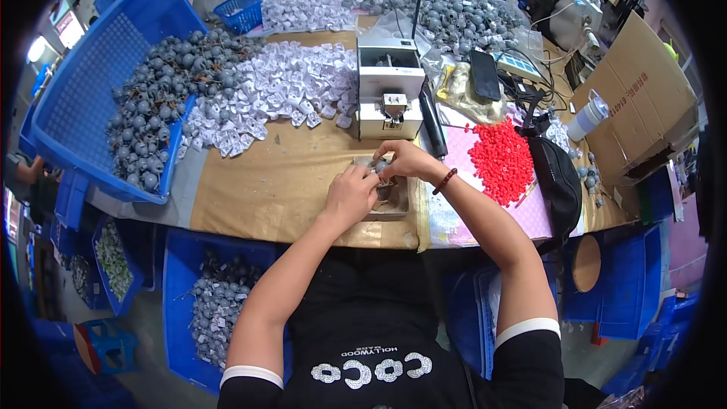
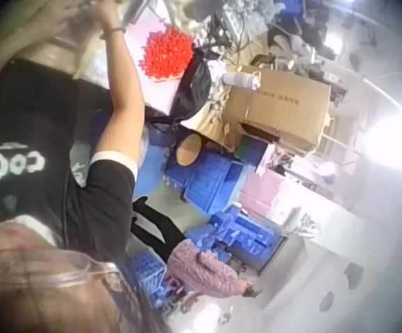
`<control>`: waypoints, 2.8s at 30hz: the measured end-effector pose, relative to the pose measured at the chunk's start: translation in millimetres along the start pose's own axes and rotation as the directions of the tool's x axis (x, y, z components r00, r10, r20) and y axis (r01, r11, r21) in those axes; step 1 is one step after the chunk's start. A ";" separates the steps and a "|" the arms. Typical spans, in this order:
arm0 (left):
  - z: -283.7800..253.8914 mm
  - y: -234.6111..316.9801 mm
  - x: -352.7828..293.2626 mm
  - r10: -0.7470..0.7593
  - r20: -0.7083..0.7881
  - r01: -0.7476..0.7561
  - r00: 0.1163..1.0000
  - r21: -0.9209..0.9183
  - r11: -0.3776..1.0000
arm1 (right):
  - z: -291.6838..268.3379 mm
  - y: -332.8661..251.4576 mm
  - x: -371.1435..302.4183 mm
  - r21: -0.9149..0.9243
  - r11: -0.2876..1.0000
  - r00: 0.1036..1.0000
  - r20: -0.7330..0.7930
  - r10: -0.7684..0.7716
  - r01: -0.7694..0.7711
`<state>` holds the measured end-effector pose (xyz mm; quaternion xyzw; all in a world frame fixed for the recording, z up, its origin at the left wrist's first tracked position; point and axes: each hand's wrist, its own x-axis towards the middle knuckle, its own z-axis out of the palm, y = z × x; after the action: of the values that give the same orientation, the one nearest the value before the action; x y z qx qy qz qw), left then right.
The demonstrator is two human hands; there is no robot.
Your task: Assembling small toy components using an electric screwdriver at a factory workbench.
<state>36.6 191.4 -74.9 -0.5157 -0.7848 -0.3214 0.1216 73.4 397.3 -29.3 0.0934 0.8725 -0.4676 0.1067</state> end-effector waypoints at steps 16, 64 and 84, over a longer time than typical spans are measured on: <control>-5.5 -12.1 6.8 0.018 0.097 -0.009 0.995 -0.092 0.996 | -12.5 -4.7 -1.1 -0.451 0.861 0.971 0.145 -0.191 0.237; 2.7 -3.0 36.5 -0.257 0.184 0.294 0.949 -0.217 0.931 | -89.5 -71.5 75.1 0.251 0.723 0.612 -0.736 -0.289 0.643; 15.5 -6.7 30.3 -0.221 0.086 0.231 0.972 -0.145 0.962 | -1.4 -49.5 -7.3 0.398 0.660 0.718 -0.619 -0.320 0.637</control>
<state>19.5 221.5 -73.4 -0.4414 -0.8151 -0.3749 0.0166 67.2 371.1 12.8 -0.0038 0.6715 -0.6827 -0.2881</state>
